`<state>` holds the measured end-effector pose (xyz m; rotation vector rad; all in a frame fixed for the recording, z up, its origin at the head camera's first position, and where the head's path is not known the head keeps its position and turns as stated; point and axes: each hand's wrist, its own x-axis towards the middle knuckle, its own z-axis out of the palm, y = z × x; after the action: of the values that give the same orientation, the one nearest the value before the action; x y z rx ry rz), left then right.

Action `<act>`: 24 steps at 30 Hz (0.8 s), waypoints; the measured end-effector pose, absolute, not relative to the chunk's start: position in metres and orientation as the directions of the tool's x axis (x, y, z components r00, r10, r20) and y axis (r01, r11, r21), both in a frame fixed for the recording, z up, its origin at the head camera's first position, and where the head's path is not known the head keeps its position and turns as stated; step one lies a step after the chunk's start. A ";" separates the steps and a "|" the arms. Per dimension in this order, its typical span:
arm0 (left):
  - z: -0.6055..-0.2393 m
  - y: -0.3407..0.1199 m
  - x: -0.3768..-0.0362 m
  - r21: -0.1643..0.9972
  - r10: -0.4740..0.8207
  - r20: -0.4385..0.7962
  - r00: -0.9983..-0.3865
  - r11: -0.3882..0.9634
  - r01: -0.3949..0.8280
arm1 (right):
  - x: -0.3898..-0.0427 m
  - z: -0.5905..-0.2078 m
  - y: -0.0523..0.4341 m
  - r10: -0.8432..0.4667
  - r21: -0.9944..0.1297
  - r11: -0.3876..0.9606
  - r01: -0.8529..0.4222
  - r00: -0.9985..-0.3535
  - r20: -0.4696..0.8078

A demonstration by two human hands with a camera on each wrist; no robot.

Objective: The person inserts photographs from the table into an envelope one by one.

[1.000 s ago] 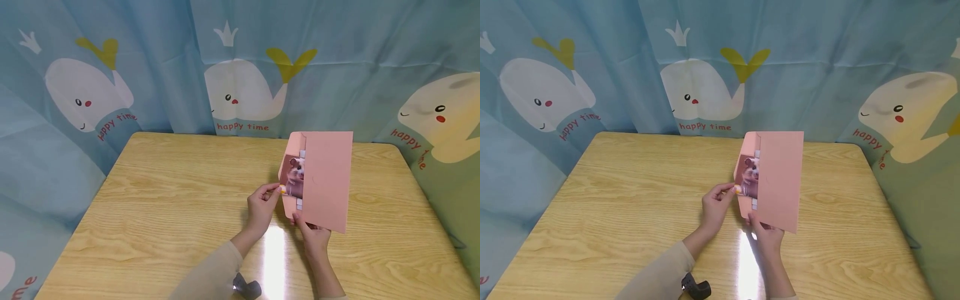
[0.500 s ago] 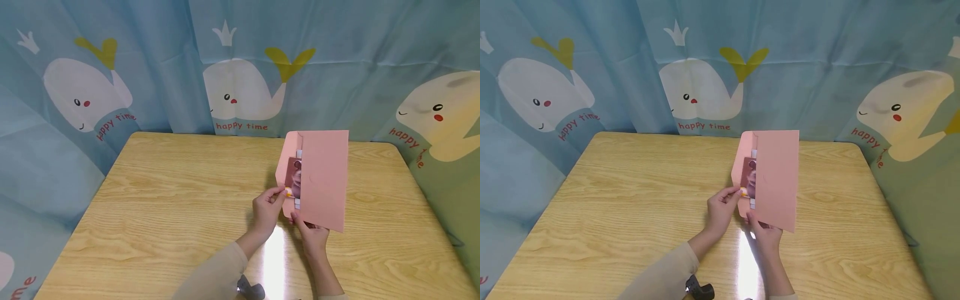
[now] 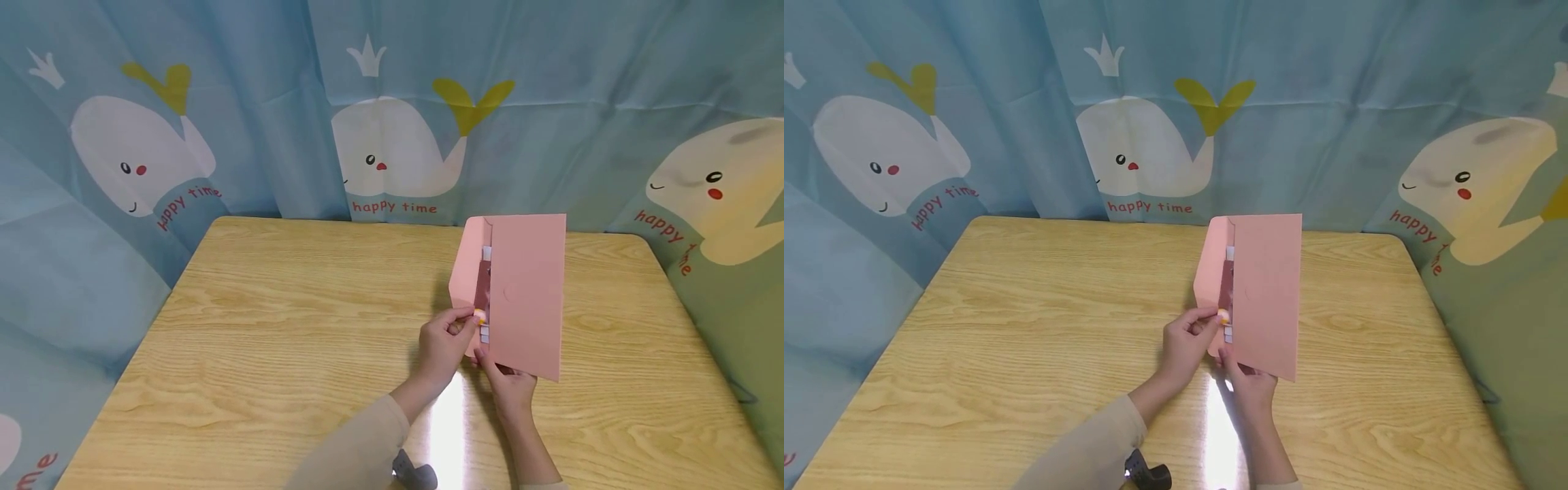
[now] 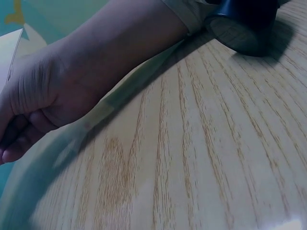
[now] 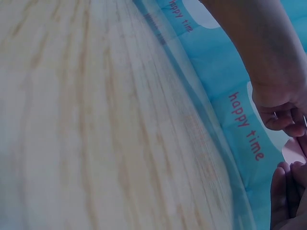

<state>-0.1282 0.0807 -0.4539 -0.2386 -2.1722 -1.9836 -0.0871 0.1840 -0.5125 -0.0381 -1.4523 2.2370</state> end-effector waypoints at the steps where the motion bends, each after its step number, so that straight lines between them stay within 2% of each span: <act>1: -0.459 0.081 -0.130 0.964 0.010 0.246 -0.969 0.099 0.246 | -0.087 -0.513 0.184 0.398 -0.868 -0.332 -0.370 -0.889 0.227; 10: -0.476 0.083 -0.131 0.948 0.151 0.276 -0.949 0.117 0.294 | -0.088 -0.511 0.184 0.437 -0.902 -0.268 -0.337 -0.877 0.198; 17: -0.478 0.086 -0.128 0.890 0.214 0.332 -0.918 0.250 0.381 | -0.089 -0.509 0.184 0.518 -0.951 -0.217 -0.222 -0.852 0.080; 24: -0.475 0.080 -0.128 0.942 0.257 0.177 -0.950 0.235 0.239 | -0.090 -0.503 0.186 0.523 -0.940 -0.339 -0.043 -0.839 -0.150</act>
<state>-0.1284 0.0804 -0.4754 -0.4981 -2.4806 -1.8869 -0.0898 0.1864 -0.5026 -0.6210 -1.5432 2.2276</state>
